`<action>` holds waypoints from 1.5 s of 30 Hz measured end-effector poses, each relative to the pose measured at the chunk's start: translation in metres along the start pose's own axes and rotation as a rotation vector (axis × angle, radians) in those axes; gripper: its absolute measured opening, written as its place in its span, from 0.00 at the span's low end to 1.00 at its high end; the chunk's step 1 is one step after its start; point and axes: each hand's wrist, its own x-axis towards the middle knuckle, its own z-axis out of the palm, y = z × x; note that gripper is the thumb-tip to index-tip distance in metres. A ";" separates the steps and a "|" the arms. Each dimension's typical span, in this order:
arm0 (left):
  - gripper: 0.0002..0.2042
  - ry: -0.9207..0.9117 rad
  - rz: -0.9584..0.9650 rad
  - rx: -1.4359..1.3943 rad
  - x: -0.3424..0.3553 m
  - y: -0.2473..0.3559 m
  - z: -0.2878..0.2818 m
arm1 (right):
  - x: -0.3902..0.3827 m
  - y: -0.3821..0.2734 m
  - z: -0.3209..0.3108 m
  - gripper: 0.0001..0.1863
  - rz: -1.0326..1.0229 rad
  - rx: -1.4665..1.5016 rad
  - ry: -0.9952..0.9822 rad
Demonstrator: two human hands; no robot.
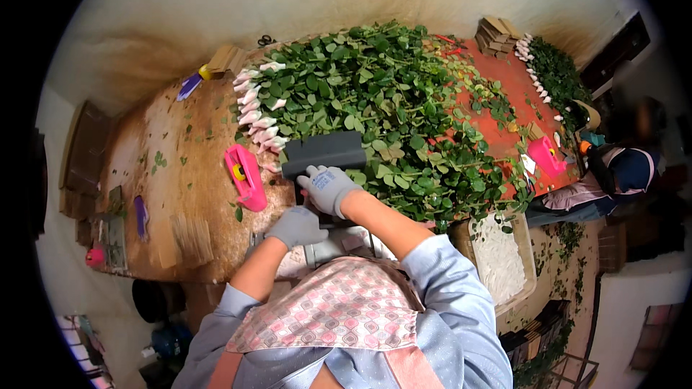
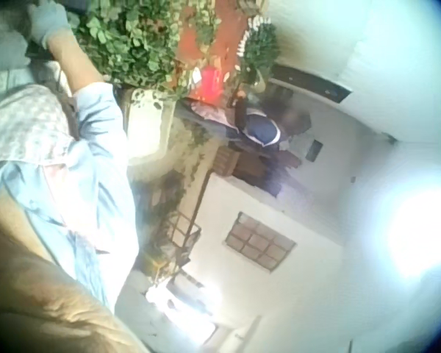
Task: The person arranges white flowers with green leaves into a black plastic tray using a cardboard template to guide placement. They repeatedly pick up flowers from a large pile on the table, position them in the tray, and adjust the arrangement.
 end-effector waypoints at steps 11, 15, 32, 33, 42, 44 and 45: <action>0.28 0.205 0.073 -0.147 0.003 -0.012 0.015 | 0.032 0.025 0.052 0.22 0.153 0.121 -0.185; 0.31 0.220 0.076 -0.179 0.004 -0.014 0.019 | 0.037 0.024 0.046 0.23 0.191 0.136 -0.245; 0.43 0.220 0.011 -0.234 0.002 -0.001 0.001 | 0.047 0.168 -0.040 0.17 0.178 0.130 0.326; 0.43 0.227 0.014 -0.259 0.002 0.000 0.000 | 0.049 0.193 -0.024 0.18 0.256 0.063 0.296; 0.44 0.231 -0.014 -0.217 -0.002 -0.001 0.003 | 0.014 0.221 0.019 0.20 0.313 0.102 -0.007; 0.45 0.182 -0.025 -0.187 0.000 0.003 -0.005 | 0.024 0.223 0.002 0.20 0.312 0.056 -0.024; 0.45 0.157 -0.040 -0.160 -0.001 0.006 -0.011 | 0.034 0.226 -0.010 0.20 0.306 0.006 -0.035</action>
